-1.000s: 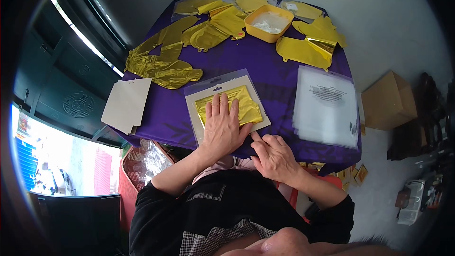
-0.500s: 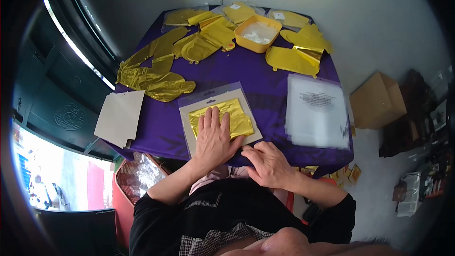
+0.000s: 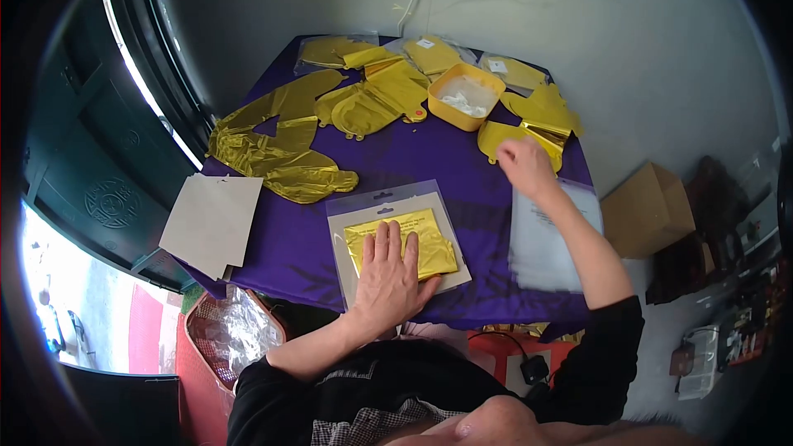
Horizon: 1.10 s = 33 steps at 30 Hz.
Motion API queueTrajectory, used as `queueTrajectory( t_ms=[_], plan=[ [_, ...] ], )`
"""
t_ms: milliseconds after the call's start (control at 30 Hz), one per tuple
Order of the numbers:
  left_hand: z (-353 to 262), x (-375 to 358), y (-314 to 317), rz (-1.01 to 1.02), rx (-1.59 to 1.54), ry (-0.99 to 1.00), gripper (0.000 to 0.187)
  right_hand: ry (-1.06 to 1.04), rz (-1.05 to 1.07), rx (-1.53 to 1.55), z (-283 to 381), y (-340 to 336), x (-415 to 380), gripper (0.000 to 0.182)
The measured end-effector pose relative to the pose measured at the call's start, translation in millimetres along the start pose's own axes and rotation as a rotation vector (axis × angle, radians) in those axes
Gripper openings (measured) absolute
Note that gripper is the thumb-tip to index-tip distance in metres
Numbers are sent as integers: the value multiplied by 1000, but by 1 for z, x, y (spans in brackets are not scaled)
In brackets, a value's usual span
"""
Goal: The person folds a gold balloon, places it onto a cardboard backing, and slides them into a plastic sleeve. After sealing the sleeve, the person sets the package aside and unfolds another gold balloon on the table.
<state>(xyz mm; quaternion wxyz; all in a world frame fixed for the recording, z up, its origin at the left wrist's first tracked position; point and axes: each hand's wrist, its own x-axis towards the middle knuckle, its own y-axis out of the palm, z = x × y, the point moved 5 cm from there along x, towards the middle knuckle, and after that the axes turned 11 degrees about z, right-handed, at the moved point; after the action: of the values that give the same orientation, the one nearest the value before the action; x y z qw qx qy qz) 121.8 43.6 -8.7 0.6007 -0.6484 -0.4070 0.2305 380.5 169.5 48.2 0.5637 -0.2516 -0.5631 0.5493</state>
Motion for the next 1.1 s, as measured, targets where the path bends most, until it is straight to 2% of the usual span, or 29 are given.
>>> queueTrajectory(
  t_ms=[167,267,400,467,567,600,667,767,900,967,1100],
  plan=[
    [1,2,-5,49,-44,5,76,96,56,-4,-29,9,76,13],
    [2,2,-3,57,-59,0,77,21,-19,-146,-35,21,111,13],
    [4,3,-3,116,-85,-13,79,-5,21,-149,-48,40,154,15],
    [5,3,-4,132,-91,-21,80,143,62,32,-58,51,171,18],
    [6,4,-5,155,-107,-22,81,247,157,108,-61,72,195,24],
    [6,4,-5,162,-115,-21,81,240,164,109,-56,79,201,24],
    [7,3,-4,168,-125,-26,81,409,219,-70,-53,92,208,28],
    [8,3,-5,174,-135,-29,79,500,259,-91,-49,103,211,29],
    [8,4,-5,174,-136,-19,77,594,281,-16,-36,90,206,27],
    [9,3,-5,173,-136,-21,77,701,360,46,-28,82,198,27],
    [9,3,-5,154,-154,-17,81,695,294,11,-48,96,203,30]
  ],
)
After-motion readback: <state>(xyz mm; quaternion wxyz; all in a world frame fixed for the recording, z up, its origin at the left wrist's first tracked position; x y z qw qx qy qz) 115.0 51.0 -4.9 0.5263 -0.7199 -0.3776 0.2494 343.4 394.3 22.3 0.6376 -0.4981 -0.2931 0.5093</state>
